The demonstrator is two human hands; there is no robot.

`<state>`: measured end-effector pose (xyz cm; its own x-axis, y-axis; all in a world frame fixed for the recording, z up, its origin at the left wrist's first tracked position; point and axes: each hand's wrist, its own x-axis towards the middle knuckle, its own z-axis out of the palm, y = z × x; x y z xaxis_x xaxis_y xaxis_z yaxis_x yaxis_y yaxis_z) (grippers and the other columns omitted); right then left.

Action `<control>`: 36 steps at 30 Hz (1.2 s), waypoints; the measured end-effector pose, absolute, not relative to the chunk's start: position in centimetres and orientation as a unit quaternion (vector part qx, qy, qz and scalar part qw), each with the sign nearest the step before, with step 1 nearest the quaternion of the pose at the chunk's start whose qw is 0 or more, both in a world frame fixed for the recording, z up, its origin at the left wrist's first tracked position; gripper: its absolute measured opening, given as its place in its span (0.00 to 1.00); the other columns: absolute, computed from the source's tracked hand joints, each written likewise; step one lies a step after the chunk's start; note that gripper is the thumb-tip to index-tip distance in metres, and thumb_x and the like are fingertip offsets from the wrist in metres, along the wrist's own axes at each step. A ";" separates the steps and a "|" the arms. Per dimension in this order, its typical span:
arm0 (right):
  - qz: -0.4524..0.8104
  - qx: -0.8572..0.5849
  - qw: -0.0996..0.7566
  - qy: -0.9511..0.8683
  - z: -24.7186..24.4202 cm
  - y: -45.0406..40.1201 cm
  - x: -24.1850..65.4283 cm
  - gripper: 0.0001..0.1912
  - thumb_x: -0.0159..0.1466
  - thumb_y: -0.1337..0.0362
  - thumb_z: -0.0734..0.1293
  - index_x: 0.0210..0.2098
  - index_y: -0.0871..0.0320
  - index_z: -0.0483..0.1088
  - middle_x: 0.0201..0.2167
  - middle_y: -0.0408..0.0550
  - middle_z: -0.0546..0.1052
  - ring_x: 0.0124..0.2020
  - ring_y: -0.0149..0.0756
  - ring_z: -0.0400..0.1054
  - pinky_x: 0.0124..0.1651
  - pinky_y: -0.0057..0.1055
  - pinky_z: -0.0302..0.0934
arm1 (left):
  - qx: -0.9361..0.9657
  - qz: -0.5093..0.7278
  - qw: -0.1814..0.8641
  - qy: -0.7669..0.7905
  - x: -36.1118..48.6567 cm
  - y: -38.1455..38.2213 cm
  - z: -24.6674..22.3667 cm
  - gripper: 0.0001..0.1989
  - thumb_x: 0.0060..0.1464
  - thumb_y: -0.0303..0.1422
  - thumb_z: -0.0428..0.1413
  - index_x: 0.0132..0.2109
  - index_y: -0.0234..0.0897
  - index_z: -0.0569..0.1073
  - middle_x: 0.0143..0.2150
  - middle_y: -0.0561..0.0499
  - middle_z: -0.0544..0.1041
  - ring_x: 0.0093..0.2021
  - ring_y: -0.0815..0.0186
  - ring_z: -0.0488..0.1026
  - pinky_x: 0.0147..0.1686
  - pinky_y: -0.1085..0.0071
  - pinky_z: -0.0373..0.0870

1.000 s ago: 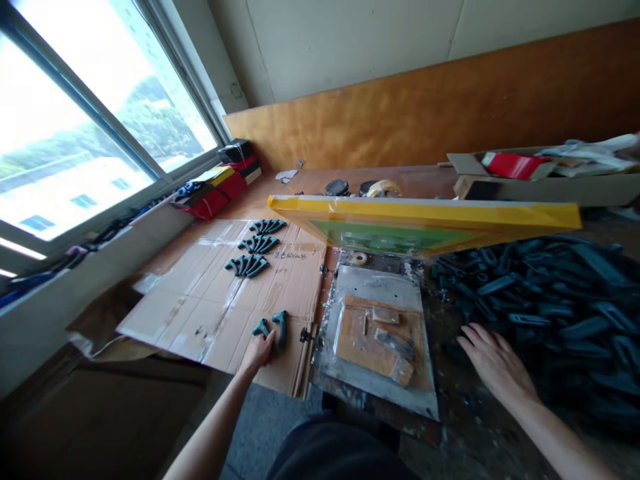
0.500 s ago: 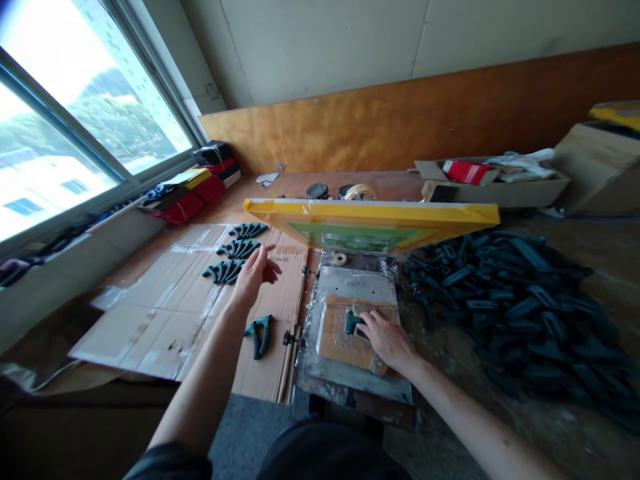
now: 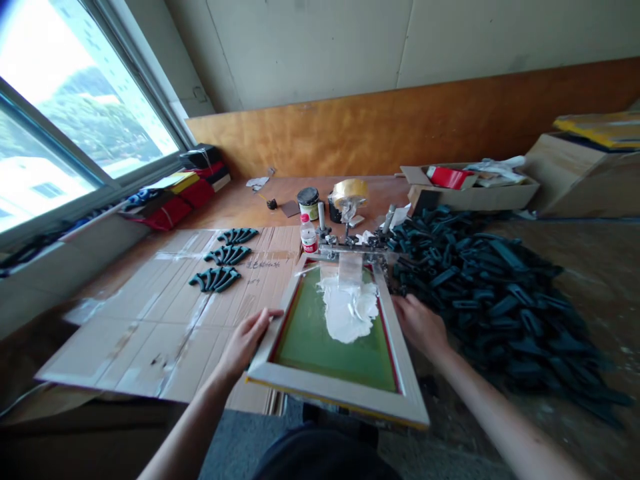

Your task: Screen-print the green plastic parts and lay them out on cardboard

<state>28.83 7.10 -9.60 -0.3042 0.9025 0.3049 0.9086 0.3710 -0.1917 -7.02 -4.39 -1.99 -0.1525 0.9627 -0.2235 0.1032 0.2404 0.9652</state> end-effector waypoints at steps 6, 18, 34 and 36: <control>-0.011 -0.478 0.183 -0.859 -5.1 10.3 23.0 0.23 0.60 0.57 0.68 0.53 0.58 0.65 0.48 0.54 0.71 0.50 0.45 0.65 0.48 0.35 0.62 | 0.476 0.326 0.427 0.696 -6.8 -5.5 -11.4 0.32 0.57 0.45 0.50 0.65 0.38 0.60 0.27 0.55 0.73 0.28 0.68 0.69 0.28 0.75 0.62; 0.118 -0.216 0.049 -0.968 -5.4 5.3 23.5 0.08 0.58 0.75 0.61 0.31 0.57 0.69 0.30 0.47 0.73 0.35 0.36 0.65 0.37 0.30 0.57 | 0.485 0.303 0.411 0.710 -7.2 -5.2 -12.9 0.29 0.57 0.45 0.49 0.62 0.38 0.65 0.33 0.50 0.77 0.33 0.64 0.74 0.33 0.73 0.66; 0.076 -0.362 0.169 -0.914 -3.9 8.4 21.6 0.14 0.61 0.62 0.67 0.47 0.53 0.70 0.36 0.47 0.76 0.39 0.39 0.69 0.44 0.35 0.62 | 0.405 0.387 0.511 0.652 -7.0 -5.1 -10.4 0.38 0.50 0.51 0.56 0.64 0.36 0.61 0.22 0.59 0.67 0.20 0.73 0.61 0.20 0.78 0.56; 0.049 -0.414 0.190 -0.889 -2.6 10.6 21.0 0.24 0.61 0.59 0.67 0.57 0.51 0.65 0.41 0.48 0.77 0.41 0.40 0.70 0.43 0.35 0.63 | 0.393 0.400 0.541 0.627 -7.1 -5.0 -8.3 0.41 0.48 0.52 0.57 0.65 0.37 0.59 0.23 0.59 0.68 0.19 0.74 0.61 0.20 0.78 0.55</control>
<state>21.04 10.62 -2.56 -0.5854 0.7543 0.2972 0.7167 0.6528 -0.2454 -7.14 -5.04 -8.28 -0.1060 0.9255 -0.3637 0.0585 0.3710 0.9268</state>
